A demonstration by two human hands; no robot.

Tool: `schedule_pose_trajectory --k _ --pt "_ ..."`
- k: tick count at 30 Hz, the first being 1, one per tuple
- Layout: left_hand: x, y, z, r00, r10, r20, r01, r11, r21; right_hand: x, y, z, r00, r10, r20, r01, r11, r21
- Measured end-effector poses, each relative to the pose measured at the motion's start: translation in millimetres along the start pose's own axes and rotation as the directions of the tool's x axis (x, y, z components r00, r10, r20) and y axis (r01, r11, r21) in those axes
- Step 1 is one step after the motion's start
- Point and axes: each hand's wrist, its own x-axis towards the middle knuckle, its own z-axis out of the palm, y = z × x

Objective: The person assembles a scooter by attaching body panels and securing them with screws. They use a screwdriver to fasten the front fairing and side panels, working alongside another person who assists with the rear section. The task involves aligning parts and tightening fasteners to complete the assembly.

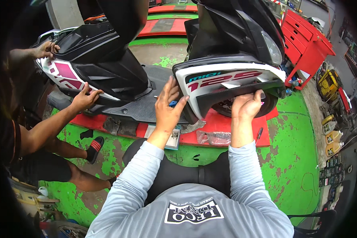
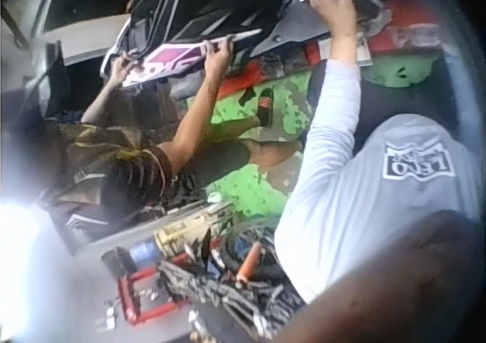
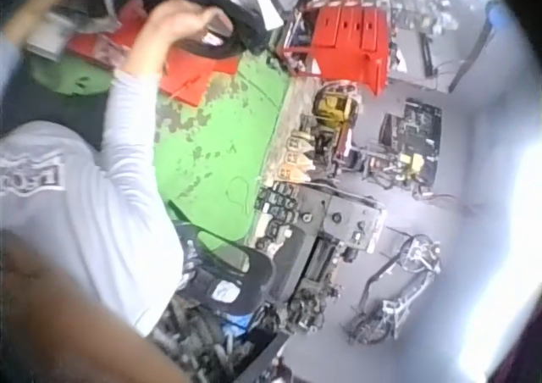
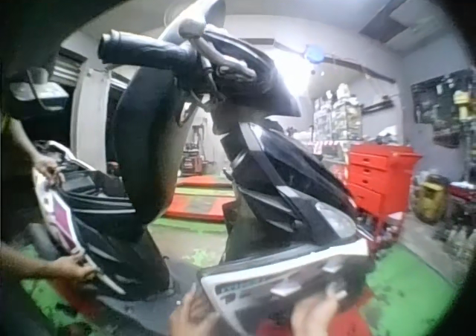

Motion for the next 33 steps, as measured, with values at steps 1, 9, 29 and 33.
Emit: schedule_pose_trajectory --k 1,9,29,33 --pt "7 8 2 1.0 0.002 0.007 -0.002 1.0 0.006 -4 -4 11 1.0 0.024 -0.007 -0.024 0.999 0.037" --pt "40 27 8 0.976 0.211 -0.05 -0.194 0.952 0.238 3 5 3 0.999 0.038 -0.013 -0.037 0.998 0.055" --pt "45 26 8 0.954 0.298 -0.002 -0.29 0.929 0.228 8 -13 -11 0.989 0.107 -0.1 -0.12 0.983 -0.135" --pt "47 29 7 0.949 0.315 0.018 -0.308 0.911 0.276 41 -56 -12 0.987 0.033 -0.158 -0.075 0.961 -0.265"
